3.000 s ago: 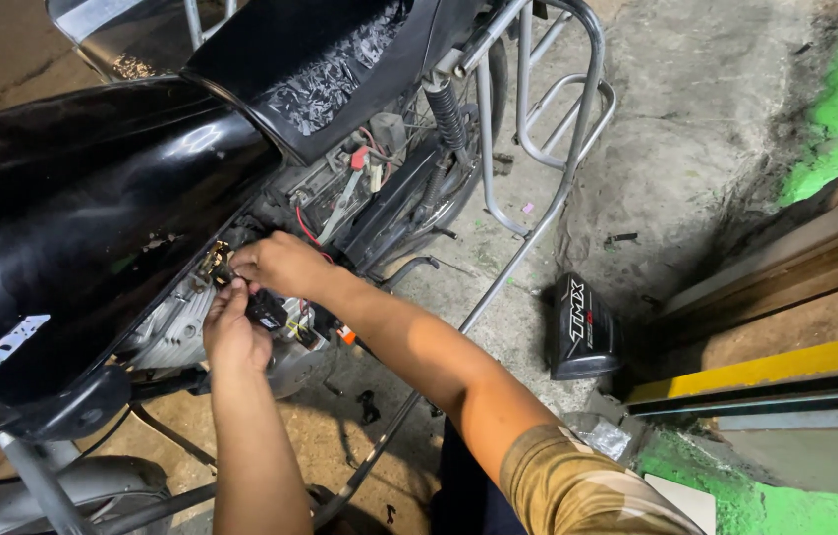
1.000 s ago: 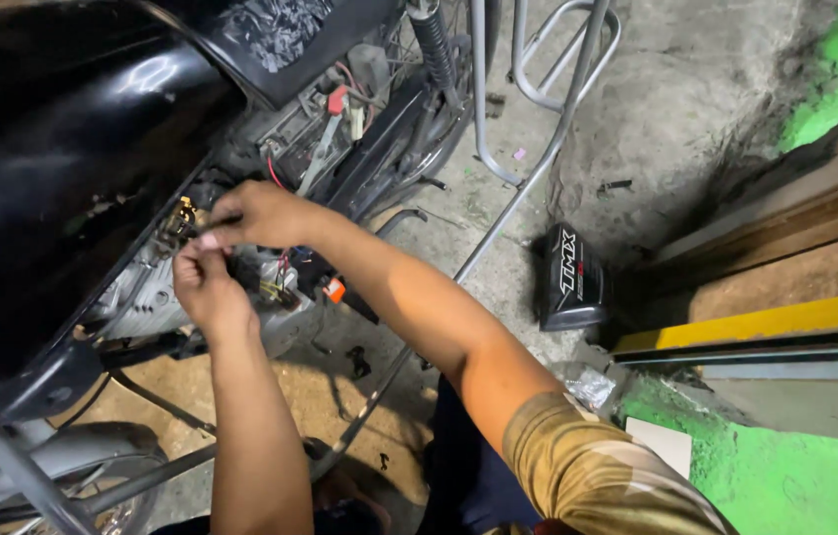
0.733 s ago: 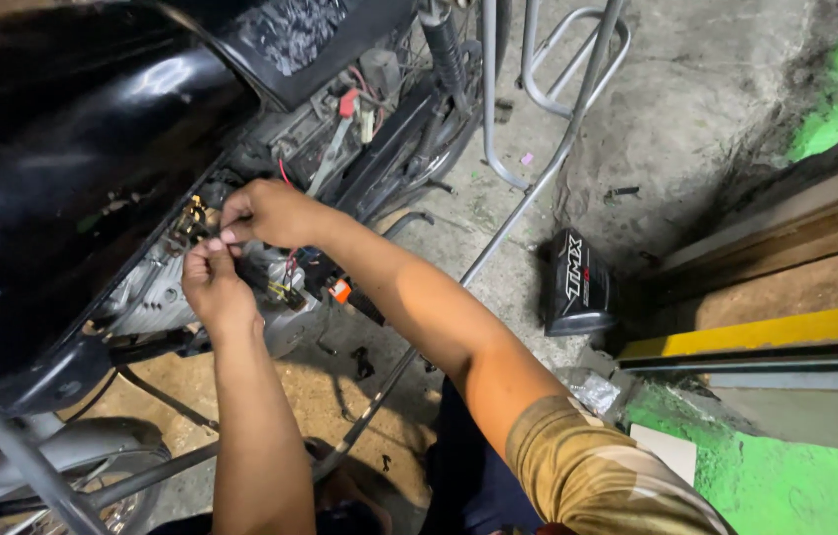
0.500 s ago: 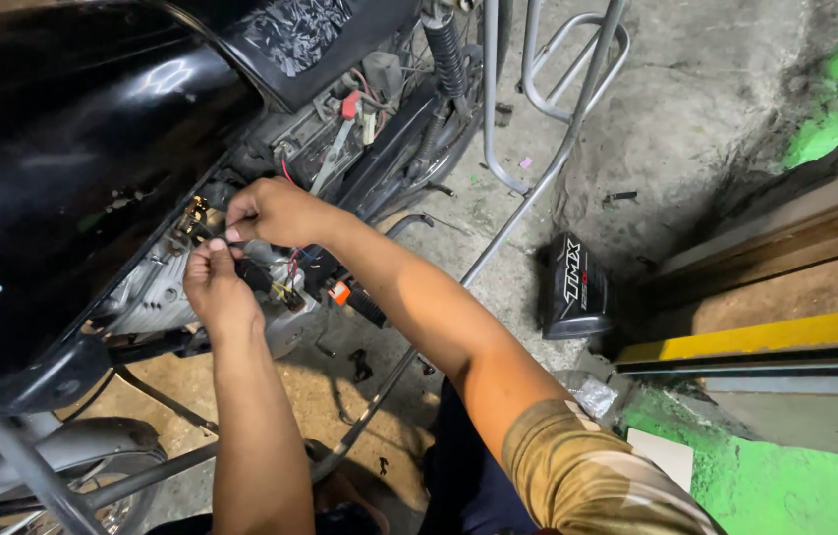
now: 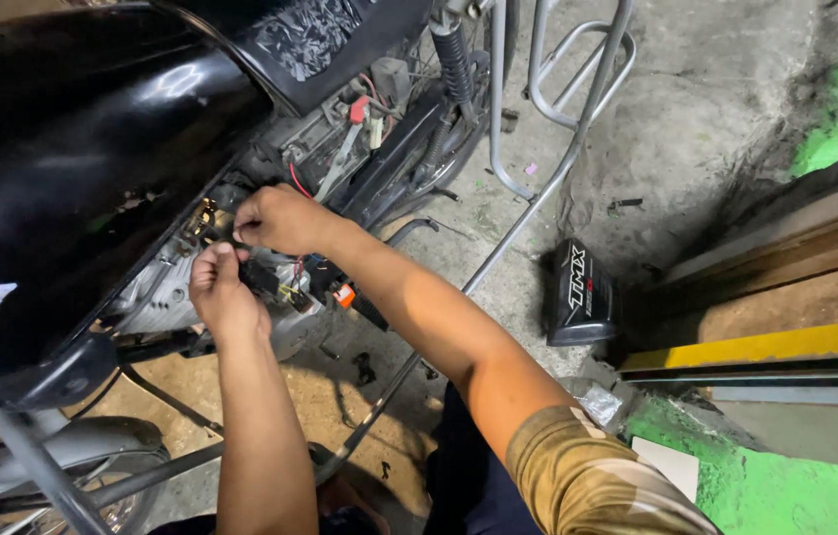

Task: Repairing the electrical wiring of a motorcycle by connecting wires and applying electrical tape

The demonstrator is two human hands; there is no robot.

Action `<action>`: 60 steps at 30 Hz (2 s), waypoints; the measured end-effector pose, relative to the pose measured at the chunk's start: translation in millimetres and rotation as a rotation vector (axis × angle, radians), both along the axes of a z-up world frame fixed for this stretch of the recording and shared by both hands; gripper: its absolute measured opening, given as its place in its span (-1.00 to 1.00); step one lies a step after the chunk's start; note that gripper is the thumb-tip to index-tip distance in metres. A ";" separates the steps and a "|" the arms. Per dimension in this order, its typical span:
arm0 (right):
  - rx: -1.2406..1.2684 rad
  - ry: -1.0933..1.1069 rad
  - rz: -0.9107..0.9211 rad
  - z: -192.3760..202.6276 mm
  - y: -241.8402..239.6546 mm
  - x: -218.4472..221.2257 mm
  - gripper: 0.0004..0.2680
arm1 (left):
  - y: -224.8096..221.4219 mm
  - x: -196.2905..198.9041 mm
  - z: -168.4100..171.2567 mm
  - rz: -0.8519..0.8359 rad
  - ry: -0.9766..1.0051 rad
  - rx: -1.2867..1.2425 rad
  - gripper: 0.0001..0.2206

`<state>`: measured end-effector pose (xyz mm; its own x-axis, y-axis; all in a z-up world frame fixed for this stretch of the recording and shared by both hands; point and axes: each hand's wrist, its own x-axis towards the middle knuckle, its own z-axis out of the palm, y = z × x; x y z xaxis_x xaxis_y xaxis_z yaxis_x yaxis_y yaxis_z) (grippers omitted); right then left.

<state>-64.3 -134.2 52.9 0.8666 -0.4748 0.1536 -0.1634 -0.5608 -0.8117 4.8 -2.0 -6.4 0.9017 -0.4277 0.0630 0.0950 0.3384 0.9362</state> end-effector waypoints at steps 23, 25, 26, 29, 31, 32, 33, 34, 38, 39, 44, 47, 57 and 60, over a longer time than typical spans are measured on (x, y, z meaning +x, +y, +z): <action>-0.070 0.013 -0.023 9.7 21.5 2.6 -0.83 | 3.0 0.1 6.4 -0.161 0.304 -0.086 -0.88; -0.077 0.026 -0.034 14.8 21.0 -3.1 -0.83 | 4.4 -7.2 23.6 -0.174 0.313 -0.085 -0.88; -0.081 0.040 -0.047 16.6 20.9 -6.4 -0.83 | 5.3 -11.2 31.6 -0.187 0.324 -0.080 -0.87; -0.164 0.131 -0.125 18.9 22.6 -6.7 -0.82 | 10.5 -13.7 34.6 -0.219 0.275 -0.036 -0.86; -0.175 0.143 -0.140 29.7 26.7 -7.6 -0.82 | 12.1 -21.0 39.4 -0.172 0.223 -0.049 -0.86; -0.182 0.155 -0.151 34.5 30.1 -8.0 -0.81 | 14.3 -24.8 41.3 -0.120 0.173 -0.057 -0.86; -0.182 0.156 -0.151 31.1 27.6 -3.4 -0.81 | 12.6 -22.3 33.5 -0.121 0.173 -0.057 -0.86; -0.192 0.144 -0.177 27.8 25.0 1.0 -0.83 | 10.6 -19.8 25.8 -0.054 0.127 -0.086 -0.86; -0.125 0.044 -0.160 7.2 10.7 13.5 -0.83 | 5.3 -15.1 5.4 0.061 -0.061 -0.055 -0.84; -0.127 0.046 -0.165 20.0 16.2 4.9 -0.83 | 6.0 -16.8 6.4 0.057 -0.060 -0.058 -0.84; 0.019 0.108 -0.001 55.6 32.7 -18.6 -0.55 | 15.2 -31.4 21.3 0.132 -0.322 0.035 -0.86; 0.025 0.137 -0.029 73.3 39.0 -25.7 -0.52 | 16.1 -39.3 34.3 0.149 -0.378 0.045 -0.86; 0.142 -0.002 0.085 -25.6 -11.2 14.6 -0.83 | 6.5 -20.5 13.2 0.099 -0.266 0.046 -0.87; 0.311 -0.070 0.139 -27.6 -12.5 6.4 -0.86 | 5.7 -20.2 14.4 0.039 -0.114 -0.023 -0.85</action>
<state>-57.9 -146.7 25.4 0.9189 -0.3859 0.0816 -0.0405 -0.2982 -0.9536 -15.4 3.7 8.0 0.9040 -0.3897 0.1758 -0.0255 0.3614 0.9321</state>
